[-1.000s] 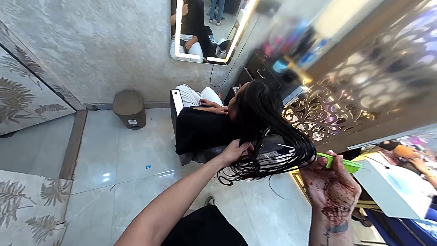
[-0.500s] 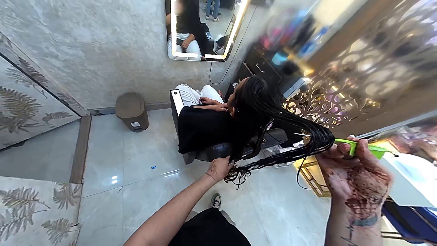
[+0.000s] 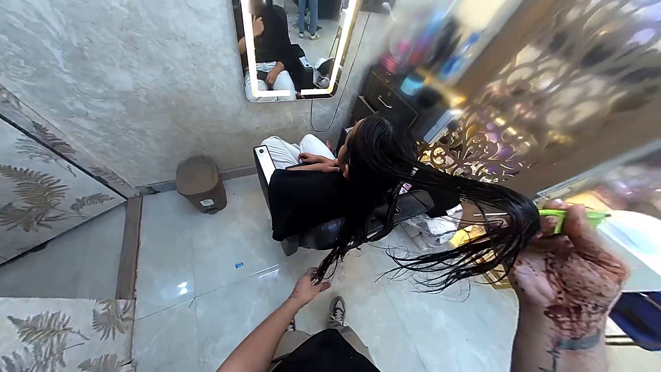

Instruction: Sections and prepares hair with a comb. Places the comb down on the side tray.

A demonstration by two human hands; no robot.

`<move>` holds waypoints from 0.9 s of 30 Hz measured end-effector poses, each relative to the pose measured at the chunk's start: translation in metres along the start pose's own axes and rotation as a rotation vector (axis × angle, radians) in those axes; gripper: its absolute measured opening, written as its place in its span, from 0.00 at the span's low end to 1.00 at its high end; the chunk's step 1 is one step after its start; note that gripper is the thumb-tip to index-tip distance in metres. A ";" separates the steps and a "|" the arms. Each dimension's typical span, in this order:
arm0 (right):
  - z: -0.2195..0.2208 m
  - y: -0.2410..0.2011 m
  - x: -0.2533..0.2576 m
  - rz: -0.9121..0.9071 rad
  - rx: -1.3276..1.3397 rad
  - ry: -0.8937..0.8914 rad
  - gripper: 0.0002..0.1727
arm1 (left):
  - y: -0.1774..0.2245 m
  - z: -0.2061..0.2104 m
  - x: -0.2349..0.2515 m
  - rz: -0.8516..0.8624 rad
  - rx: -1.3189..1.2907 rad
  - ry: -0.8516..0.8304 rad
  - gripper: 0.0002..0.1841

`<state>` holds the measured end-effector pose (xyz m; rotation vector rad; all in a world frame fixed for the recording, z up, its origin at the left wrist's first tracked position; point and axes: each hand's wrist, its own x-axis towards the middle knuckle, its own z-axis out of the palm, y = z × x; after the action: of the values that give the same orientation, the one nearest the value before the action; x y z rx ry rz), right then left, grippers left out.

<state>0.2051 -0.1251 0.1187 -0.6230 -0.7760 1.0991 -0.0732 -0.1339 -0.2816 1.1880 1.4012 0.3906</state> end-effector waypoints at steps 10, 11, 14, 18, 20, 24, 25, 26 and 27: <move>-0.001 -0.002 -0.012 0.010 0.035 -0.058 0.22 | 0.112 -0.129 -0.089 -0.252 -0.338 -0.205 0.41; -0.002 0.001 -0.015 0.012 0.055 -0.056 0.20 | 0.166 -0.122 -0.096 -0.110 -0.497 -0.286 0.51; -0.013 0.015 -0.023 0.022 0.097 -0.083 0.12 | 0.289 -0.093 -0.090 0.184 -0.760 -0.572 0.68; -0.040 0.032 -0.046 0.014 -0.108 -0.160 0.11 | 0.373 -0.064 -0.082 0.145 -1.136 -0.402 0.53; -0.066 0.035 -0.066 0.004 -0.370 -0.258 0.10 | 0.390 -0.056 -0.082 0.068 -1.269 -0.193 0.33; -0.163 0.042 -0.105 0.087 -0.908 -0.245 0.10 | 0.385 -0.050 -0.101 0.130 -1.164 -0.040 0.18; -0.189 0.043 -0.114 0.140 -1.011 -0.180 0.14 | 0.383 -0.048 -0.106 0.149 -1.104 -0.027 0.15; -0.214 0.044 -0.122 0.203 -1.096 -0.102 0.16 | 0.382 -0.046 -0.111 0.164 -1.049 -0.025 0.15; -0.237 0.042 -0.127 0.271 -1.199 -0.041 0.18 | 0.382 -0.046 -0.114 0.178 -0.993 -0.029 0.15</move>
<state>0.3416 -0.2458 -0.0840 -1.7469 -1.4053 0.7931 0.0202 -0.0470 0.0992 0.4788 0.8627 1.0403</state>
